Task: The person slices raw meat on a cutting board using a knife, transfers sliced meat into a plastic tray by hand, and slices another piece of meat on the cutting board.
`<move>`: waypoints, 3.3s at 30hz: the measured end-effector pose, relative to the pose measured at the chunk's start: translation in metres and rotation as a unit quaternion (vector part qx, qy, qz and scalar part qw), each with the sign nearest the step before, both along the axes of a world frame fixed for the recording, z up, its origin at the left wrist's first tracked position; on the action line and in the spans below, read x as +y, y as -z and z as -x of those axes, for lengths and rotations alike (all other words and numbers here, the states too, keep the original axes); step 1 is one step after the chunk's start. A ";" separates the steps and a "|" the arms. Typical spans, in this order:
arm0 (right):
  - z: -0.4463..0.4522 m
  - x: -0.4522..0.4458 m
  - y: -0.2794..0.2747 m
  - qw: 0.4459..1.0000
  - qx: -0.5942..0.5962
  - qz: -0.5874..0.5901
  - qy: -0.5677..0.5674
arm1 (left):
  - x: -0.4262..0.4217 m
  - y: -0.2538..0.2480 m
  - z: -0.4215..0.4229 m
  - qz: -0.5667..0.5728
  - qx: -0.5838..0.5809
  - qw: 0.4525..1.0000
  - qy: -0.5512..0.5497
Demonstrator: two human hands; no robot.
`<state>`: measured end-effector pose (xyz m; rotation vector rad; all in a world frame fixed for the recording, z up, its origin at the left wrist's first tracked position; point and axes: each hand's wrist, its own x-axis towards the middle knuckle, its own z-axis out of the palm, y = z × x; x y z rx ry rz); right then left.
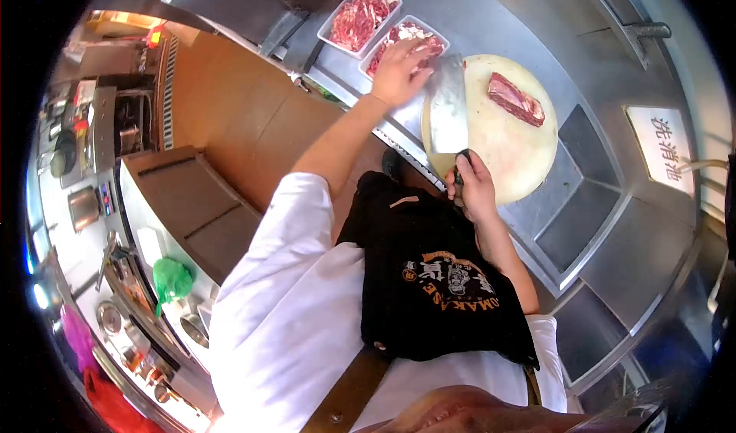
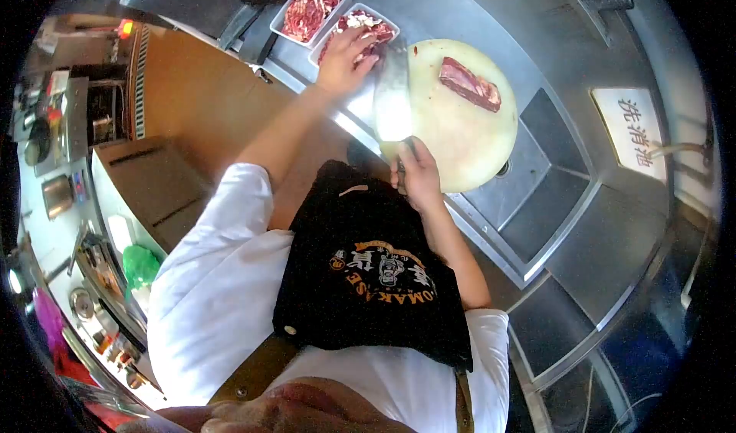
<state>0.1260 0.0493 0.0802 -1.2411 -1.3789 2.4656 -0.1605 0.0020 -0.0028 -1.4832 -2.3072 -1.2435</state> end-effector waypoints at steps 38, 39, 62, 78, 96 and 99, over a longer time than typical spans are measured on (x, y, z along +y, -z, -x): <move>-0.200 -0.010 0.066 0.979 -0.079 -0.043 0.183 | 0.105 0.002 -0.087 0.211 -0.802 0.497 0.255; -0.203 -0.001 0.062 0.980 -0.085 -0.037 0.178 | 0.095 -0.003 -0.095 0.201 -0.805 0.505 0.238; -0.229 0.101 0.059 0.991 -0.074 -0.109 -0.009 | 0.024 -0.041 -0.266 -0.145 -0.763 0.595 -0.207; -0.215 0.067 0.050 0.981 -0.109 -0.158 0.029 | 0.040 -0.023 -0.147 0.358 -0.210 0.887 0.202; -0.187 0.045 0.040 0.954 -0.201 -0.214 0.059 | 0.019 -0.004 -0.172 0.323 -0.018 0.913 0.248; -0.189 0.043 0.048 0.957 -0.156 -0.234 0.064 | 0.029 -0.016 -0.169 0.341 -0.123 0.913 0.185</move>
